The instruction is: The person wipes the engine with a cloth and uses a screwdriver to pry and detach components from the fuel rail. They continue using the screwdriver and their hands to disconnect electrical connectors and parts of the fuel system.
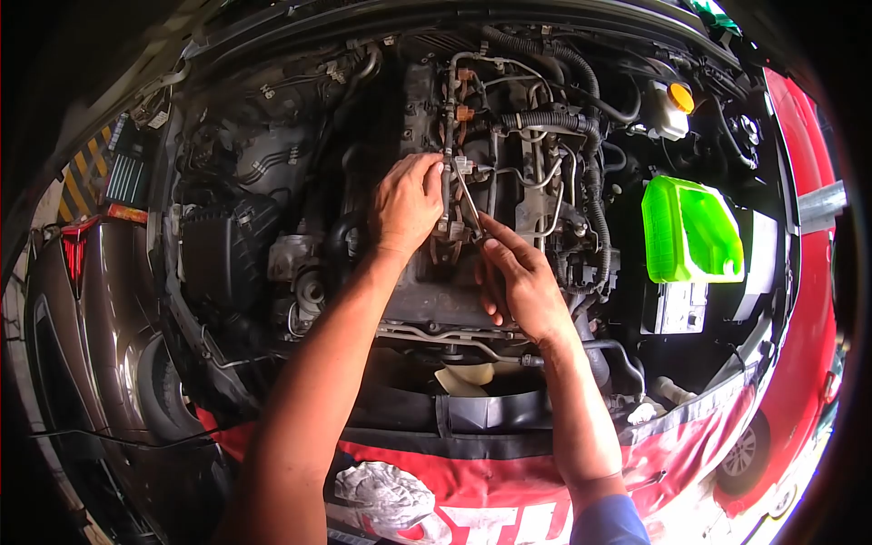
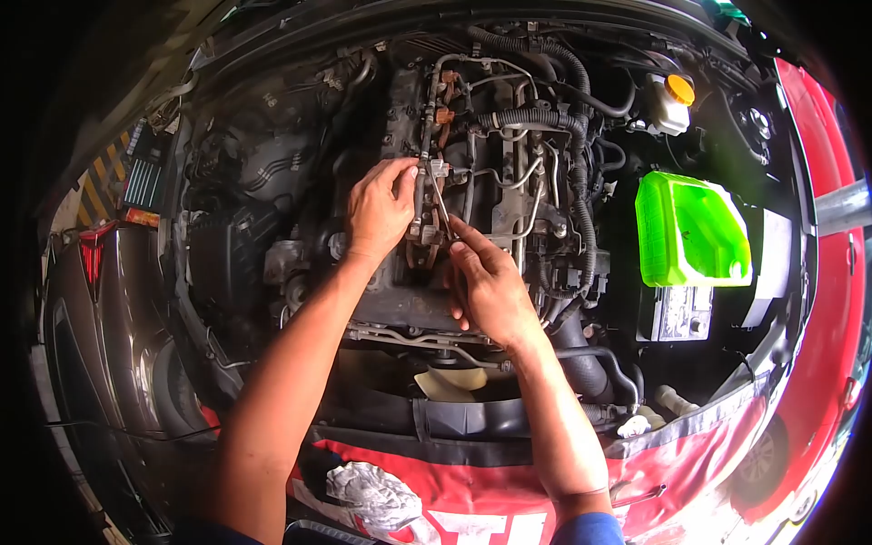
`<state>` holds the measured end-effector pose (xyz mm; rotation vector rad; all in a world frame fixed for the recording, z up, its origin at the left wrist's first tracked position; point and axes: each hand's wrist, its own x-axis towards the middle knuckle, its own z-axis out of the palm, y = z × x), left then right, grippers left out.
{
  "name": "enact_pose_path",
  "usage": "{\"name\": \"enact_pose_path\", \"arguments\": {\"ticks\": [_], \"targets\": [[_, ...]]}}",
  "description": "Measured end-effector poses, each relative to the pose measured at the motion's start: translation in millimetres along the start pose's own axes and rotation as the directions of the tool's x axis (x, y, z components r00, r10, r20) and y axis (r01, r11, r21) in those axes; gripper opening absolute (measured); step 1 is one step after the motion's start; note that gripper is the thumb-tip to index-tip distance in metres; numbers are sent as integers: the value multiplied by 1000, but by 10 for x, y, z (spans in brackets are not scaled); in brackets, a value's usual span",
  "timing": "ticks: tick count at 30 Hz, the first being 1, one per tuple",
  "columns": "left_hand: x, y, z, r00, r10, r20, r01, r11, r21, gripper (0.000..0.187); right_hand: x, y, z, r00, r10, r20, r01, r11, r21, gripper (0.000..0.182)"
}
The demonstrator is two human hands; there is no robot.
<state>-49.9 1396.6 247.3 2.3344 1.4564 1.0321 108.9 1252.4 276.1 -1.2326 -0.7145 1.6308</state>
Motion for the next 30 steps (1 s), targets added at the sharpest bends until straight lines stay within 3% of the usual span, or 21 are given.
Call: {"name": "enact_pose_path", "arguments": {"ticks": [5, 7, 9, 12, 16, 19, 28, 30], "targets": [[-8, -13, 13, 1000, 15, -28, -16, 1000, -21, 18, -23, 13, 57, 999, -36, -6, 33, 963, -267, 50], [-2, -26, 32, 999, 18, -34, -18, 1000, -16, 18, -14, -21, 53, 999, 43, 23, -45, 996, 78, 50], [-24, -37, 46, 999, 14, -30, -14, 1000, -7, 18, -4, -67, 9, 990, 95, 108, -132, 903, 408, 50], [-6, -31, 28, 1000, 6, -23, -5, 1000, 5, 19, 13, -80, -59, 980, 100, 173, -178, 832, 526, 50], [-1, -6, 9, 1000, -1, -8, 1, 1000, -1, 19, -28, -143, -32, 996, 72, 56, -83, 966, 244, 49], [0, 1, 0, 1000, 0, -2, 0, 1000, 8, 20, -34, -143, -63, 998, 49, 29, -51, 994, 99, 48], [-4, -11, 12, 1000, 17, -10, -17, 1000, -9, 19, -20, -107, -91, 998, 29, 62, -29, 1000, 1, 50], [-4, -27, 24, 1000, 26, -17, -26, 1000, 1, 19, -32, -91, -29, 1000, 5, 14, -2, 988, -158, 49]]}}
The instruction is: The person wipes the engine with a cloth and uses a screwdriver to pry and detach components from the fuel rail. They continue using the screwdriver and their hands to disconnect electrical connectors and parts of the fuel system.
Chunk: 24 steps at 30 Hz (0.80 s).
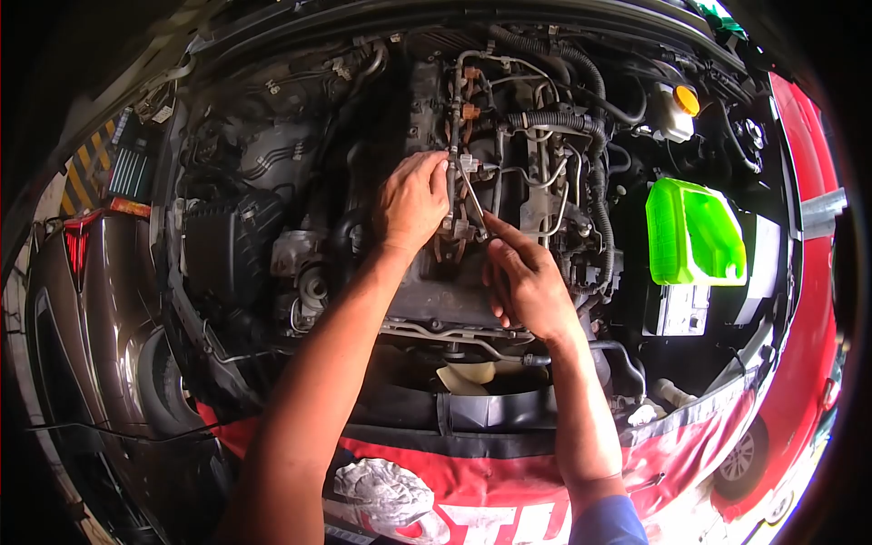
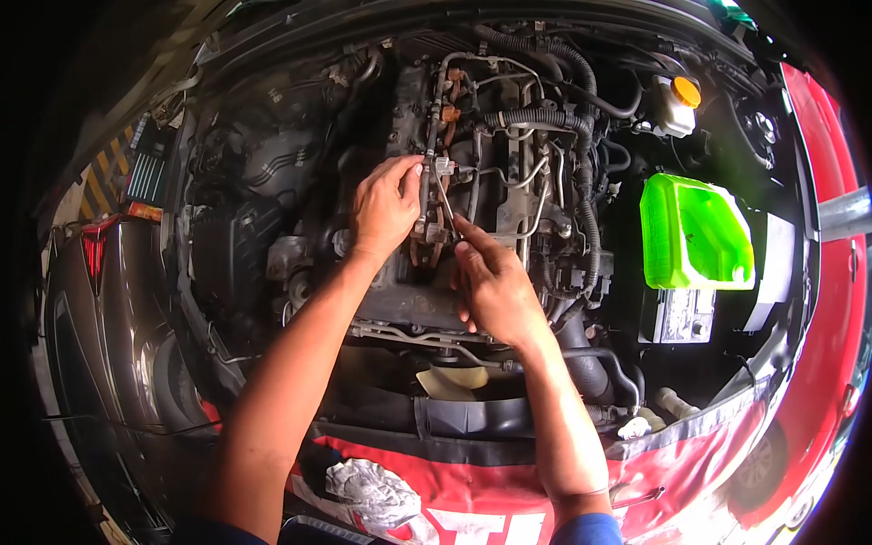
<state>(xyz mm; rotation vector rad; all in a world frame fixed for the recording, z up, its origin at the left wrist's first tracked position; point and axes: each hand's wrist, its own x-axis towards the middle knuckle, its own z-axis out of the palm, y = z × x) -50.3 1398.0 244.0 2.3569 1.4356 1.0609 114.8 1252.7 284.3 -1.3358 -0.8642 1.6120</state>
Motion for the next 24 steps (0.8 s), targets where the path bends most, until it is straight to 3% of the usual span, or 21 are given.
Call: {"name": "enact_pose_path", "arguments": {"ticks": [5, 8, 11, 14, 15, 18, 20, 22, 24], "targets": [[-2, 3, 15, 1000, 1, -6, -1, 1000, 20, 19, -8, 31, 61, 994, -87, -72, 61, 951, -303, 47], [-5, 3, 15, 1000, 3, -15, -3, 1000, 11, 19, -1, -20, -11, 999, 43, -23, -43, 999, 17, 47], [-3, 6, 20, 1000, 5, -17, -4, 1000, 6, 19, 9, 54, 49, 985, -152, -85, 116, 937, -329, 46], [-4, 10, 18, 1000, -8, -3, 8, 1000, 6, 20, 91, 286, 130, 842, -533, -78, 372, 680, -632, 46], [1, 18, 11, 1000, -13, 1, 13, 1000, 7, 20, 48, 197, 163, 883, -459, -99, 304, 719, -626, 46], [10, 41, 4, 1000, -27, 5, 27, 1000, 9, 21, 84, 270, 178, 851, -516, -93, 329, 664, -671, 46], [14, 41, 4, 1000, -30, -1, 30, 999, 14, 22, -4, -23, 138, 984, -128, -122, 73, 921, -382, 46], [21, 61, -12, 999, -43, 4, 43, 999, 7, 22, -12, -63, 105, 992, -76, -105, 40, 950, -310, 46], [25, 73, -13, 999, -48, 5, 48, 999, 4, 21, 47, 125, 123, 946, -305, -108, 218, 847, -484, 45]]}}
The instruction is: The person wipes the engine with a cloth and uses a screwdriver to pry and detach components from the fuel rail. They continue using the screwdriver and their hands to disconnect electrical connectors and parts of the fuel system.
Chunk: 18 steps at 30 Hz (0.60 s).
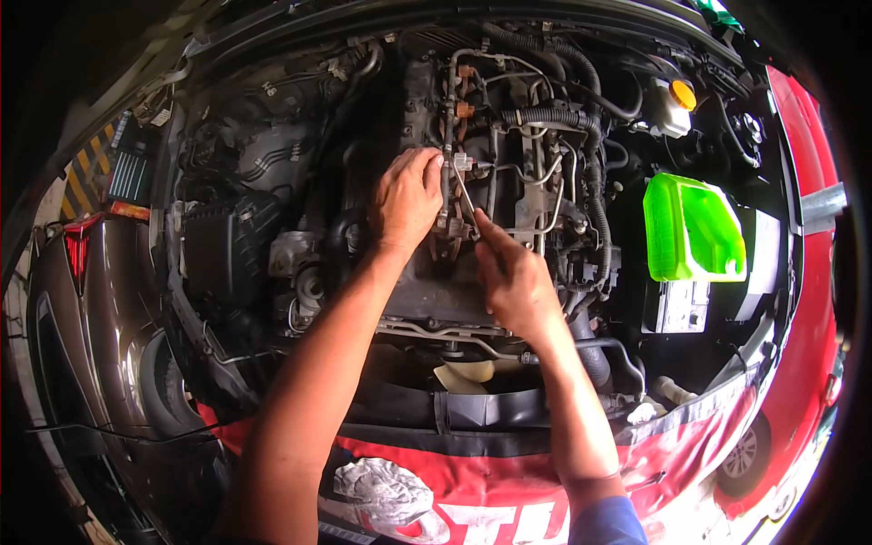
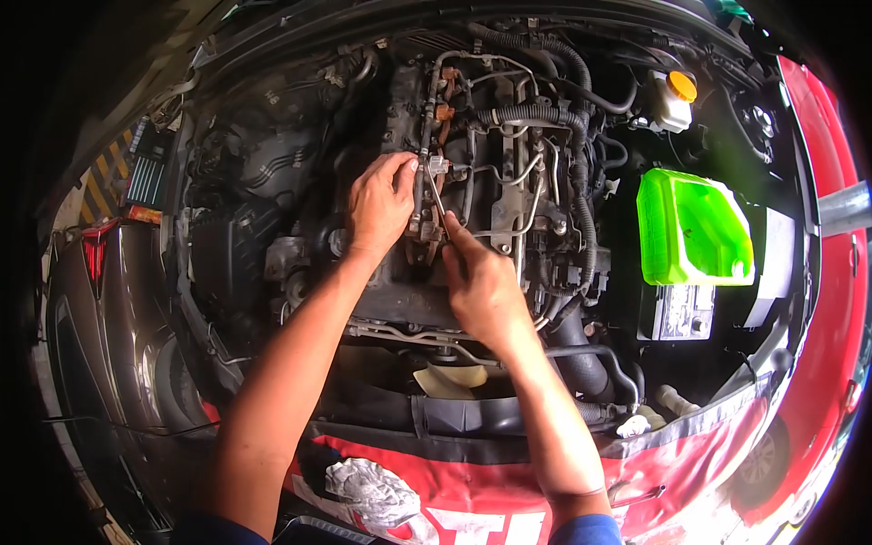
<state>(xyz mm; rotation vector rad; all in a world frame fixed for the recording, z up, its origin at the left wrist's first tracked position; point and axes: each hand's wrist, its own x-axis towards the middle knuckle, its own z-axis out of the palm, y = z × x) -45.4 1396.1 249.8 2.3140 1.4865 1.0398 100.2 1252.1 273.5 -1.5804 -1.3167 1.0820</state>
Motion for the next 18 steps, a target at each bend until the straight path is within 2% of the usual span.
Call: {"name": "enact_pose_path", "arguments": {"ticks": [2, 4, 7, 8, 9, 11, 13, 15, 16, 18], "targets": [[2, -1, 2, 1000, 5, -3, -5, 1000, 3, 21, -17, 74, 95, 987, -149, -67, 133, 972, -191, 45], [5, -19, 7, 1000, 13, -2, -13, 1000, 5, 21, -33, 30, 144, 993, -101, -62, 77, 946, -314, 49], [14, -21, 9, 1000, 24, 3, -24, 1000, 9, 20, -6, -43, 27, 1000, -2, -1, 2, 999, -54, 48], [16, -22, 5, 1000, 27, 5, -27, 1000, 11, 20, -1, -99, -57, 978, 170, 117, -181, 979, 95, 48], [15, -20, 6, 1000, 24, 5, -24, 1000, 11, 19, 12, -238, -157, 914, 334, 230, -381, 903, 200, 48], [10, -16, 13, 1000, 16, 3, -16, 1000, 11, 18, 27, -213, -169, 917, 321, 237, -371, 905, 210, 49], [10, -8, 14, 1000, 19, 2, -19, 1000, 14, 18, 19, -14, -43, 994, 81, 72, -87, 993, 85, 48], [9, -24, 20, 1000, 23, 1, -23, 1000, 19, 18, 8, 73, 41, 992, -114, -46, 109, 989, -101, 47], [9, -37, 29, 1000, 26, 0, -26, 999, 22, 18, 3, 56, 62, 979, -188, -73, 171, 966, -194, 47], [3, -56, 40, 999, 32, -6, -32, 999, 17, 17, -9, 20, 52, 994, -97, -50, 90, 988, -122, 46]]}}
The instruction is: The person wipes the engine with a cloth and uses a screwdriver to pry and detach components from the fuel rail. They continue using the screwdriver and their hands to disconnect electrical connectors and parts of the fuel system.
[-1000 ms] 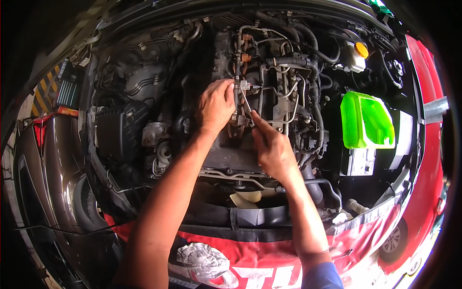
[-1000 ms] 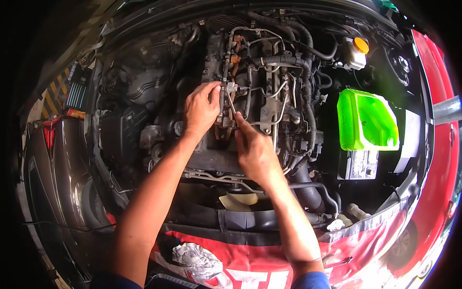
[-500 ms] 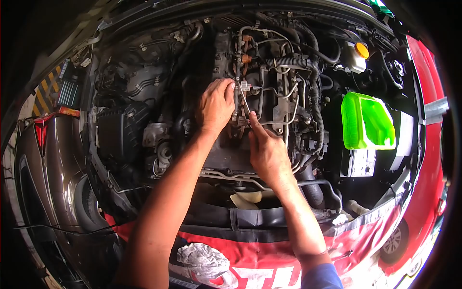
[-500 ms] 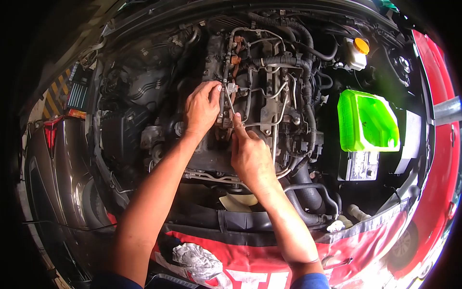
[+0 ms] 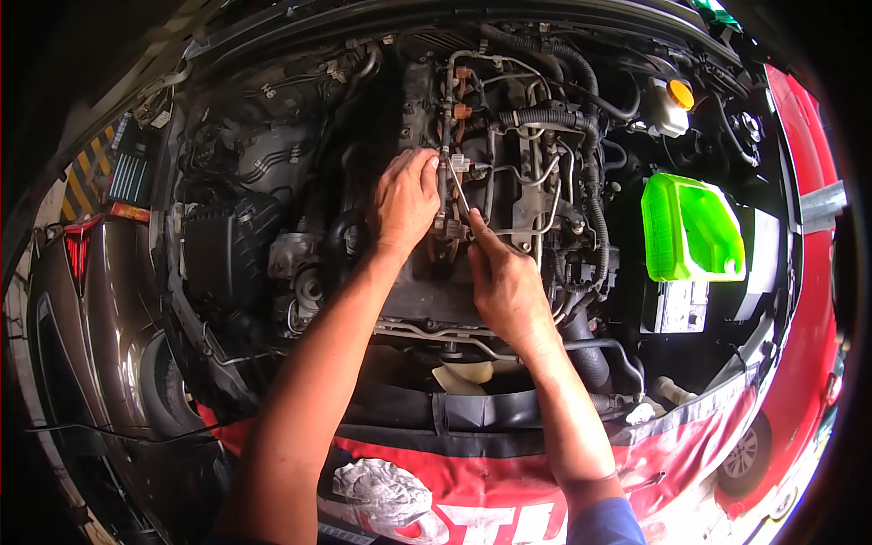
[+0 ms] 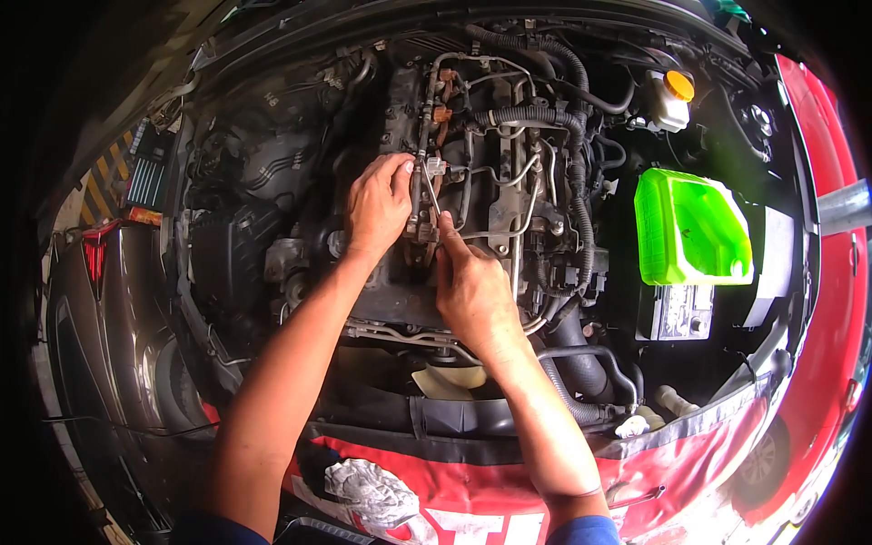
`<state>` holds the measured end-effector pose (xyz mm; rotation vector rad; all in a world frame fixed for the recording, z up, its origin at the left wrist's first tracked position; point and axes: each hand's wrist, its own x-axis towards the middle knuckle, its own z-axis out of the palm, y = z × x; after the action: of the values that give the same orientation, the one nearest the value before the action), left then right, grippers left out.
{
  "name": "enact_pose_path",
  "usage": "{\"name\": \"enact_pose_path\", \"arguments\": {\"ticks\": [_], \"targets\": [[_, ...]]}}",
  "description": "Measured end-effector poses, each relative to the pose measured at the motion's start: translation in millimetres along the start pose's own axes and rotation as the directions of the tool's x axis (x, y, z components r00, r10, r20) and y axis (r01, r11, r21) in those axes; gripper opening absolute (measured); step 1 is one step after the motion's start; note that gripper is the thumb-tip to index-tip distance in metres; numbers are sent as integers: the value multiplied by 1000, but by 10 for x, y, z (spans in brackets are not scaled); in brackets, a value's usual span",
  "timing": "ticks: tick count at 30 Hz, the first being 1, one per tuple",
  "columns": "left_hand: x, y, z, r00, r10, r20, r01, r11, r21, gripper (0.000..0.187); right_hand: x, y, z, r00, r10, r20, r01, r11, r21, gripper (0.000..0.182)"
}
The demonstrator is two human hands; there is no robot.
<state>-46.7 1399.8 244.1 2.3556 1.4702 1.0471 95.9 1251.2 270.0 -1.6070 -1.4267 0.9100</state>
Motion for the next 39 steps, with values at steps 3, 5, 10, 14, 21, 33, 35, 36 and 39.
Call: {"name": "enact_pose_path", "arguments": {"ticks": [3, 5, 10, 14, 21, 33, 35, 36, 39], "targets": [[-6, -10, 5, 1000, 5, 0, -5, 999, -35, 18, 20, -54, -187, 966, 209, 152, -239, 945, 223, 46], [-8, -15, -21, 1000, -4, 15, 5, 998, -62, 18, 37, -136, -275, 935, 292, 200, -348, 861, 371, 47], [9, -7, -39, 999, -33, 23, 34, 997, -73, 17, 80, -104, -220, 932, 323, 164, -363, 819, 445, 47], [127, -5, -147, 969, -152, 194, 176, 978, -115, 17, 81, 24, -151, 949, 258, 180, -314, 733, 603, 49], [402, -273, -340, 886, -34, 463, 142, 969, -201, 18, 117, 49, -253, 936, 278, 214, -343, 598, 725, 48], [450, -612, -264, 836, 151, 527, 97, 905, -413, 15, -18, -320, 145, 926, 258, 276, -355, 348, 868, 46], [437, -707, -170, 875, 239, 421, -19, 886, -463, 15, -56, -492, 316, 887, 287, 361, -416, 159, 895, 48], [424, -738, -136, 888, 279, 365, -74, 872, -485, 15, -60, -549, 407, 877, 290, 384, -427, 103, 898, 49], [463, -749, -134, 888, 307, 342, -140, 889, -435, 15, 5, -690, 681, 869, 358, 340, -396, 92, 914, 47]]}}
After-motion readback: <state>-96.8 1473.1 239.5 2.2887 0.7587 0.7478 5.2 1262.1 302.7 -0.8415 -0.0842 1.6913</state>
